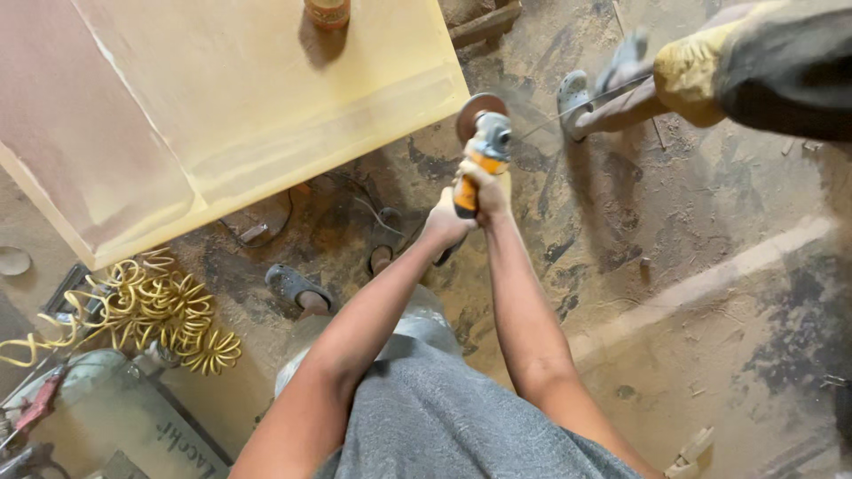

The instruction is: The person hand-sands a wooden furniture panel with a sanding block, then plugs in an angle grinder and power-sands the panel's surfaces and edges, moving around the piece to sand different sides.

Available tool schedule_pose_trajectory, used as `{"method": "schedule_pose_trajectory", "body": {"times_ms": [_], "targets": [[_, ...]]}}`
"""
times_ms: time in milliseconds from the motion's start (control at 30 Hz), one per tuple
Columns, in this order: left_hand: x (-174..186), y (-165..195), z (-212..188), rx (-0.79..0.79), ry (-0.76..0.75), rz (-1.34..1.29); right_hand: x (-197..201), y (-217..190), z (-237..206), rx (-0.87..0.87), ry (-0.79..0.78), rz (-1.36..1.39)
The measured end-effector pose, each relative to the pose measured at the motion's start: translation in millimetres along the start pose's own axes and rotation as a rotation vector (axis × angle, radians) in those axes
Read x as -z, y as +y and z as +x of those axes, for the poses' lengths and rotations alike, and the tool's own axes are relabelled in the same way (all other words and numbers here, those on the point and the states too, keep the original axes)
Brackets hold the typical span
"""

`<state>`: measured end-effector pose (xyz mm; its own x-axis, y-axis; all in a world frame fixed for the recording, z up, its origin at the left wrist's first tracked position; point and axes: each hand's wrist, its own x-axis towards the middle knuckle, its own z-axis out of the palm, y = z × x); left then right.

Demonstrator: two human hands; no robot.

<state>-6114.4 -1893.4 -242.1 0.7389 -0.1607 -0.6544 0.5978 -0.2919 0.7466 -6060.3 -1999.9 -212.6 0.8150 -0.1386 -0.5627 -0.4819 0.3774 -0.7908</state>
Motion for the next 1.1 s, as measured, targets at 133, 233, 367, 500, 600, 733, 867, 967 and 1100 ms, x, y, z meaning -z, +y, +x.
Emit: {"method": "schedule_pose_trajectory", "body": {"times_ms": [133, 233, 367, 500, 600, 733, 867, 967, 1100], "targets": [[11.9, 23.1, -8.9, -0.091, -0.042, 0.133, 6.1, -15.4, -2.3, -0.033, 0.093, 0.196], [35.5, 2.8, -50.1, -0.176, -0.06, 0.074, -6.1, 4.4, -43.3, 0.016, -0.011, 0.248], [93.3, -77.2, -138.9, -0.168, -0.209, -0.04, -47.3, 61.7, -134.8, -0.125, -0.126, 0.256], [154.4, -160.3, -215.0, -0.15, -0.282, -0.168, -112.4, 117.4, -206.9, -0.199, -0.252, 0.159], [188.2, -198.1, -255.3, -0.109, -0.282, -0.27, -158.7, 139.3, -244.6, -0.236, -0.301, 0.189], [225.8, -226.0, -291.5, -0.115, -0.229, -0.305, -208.8, 155.4, -276.9, -0.23, -0.351, 0.056], [252.2, -231.2, -300.6, -0.183, -0.141, -0.236, -243.1, 161.8, -283.4, -0.199, -0.387, -0.018], [268.6, -227.3, -304.5, -0.168, -0.123, -0.235, -263.3, 163.1, -285.6, -0.142, -0.4, -0.078], [296.7, -226.0, -312.3, -0.118, -0.107, -0.323, -294.3, 160.3, -279.2, -0.134, -0.484, -0.034]]}}
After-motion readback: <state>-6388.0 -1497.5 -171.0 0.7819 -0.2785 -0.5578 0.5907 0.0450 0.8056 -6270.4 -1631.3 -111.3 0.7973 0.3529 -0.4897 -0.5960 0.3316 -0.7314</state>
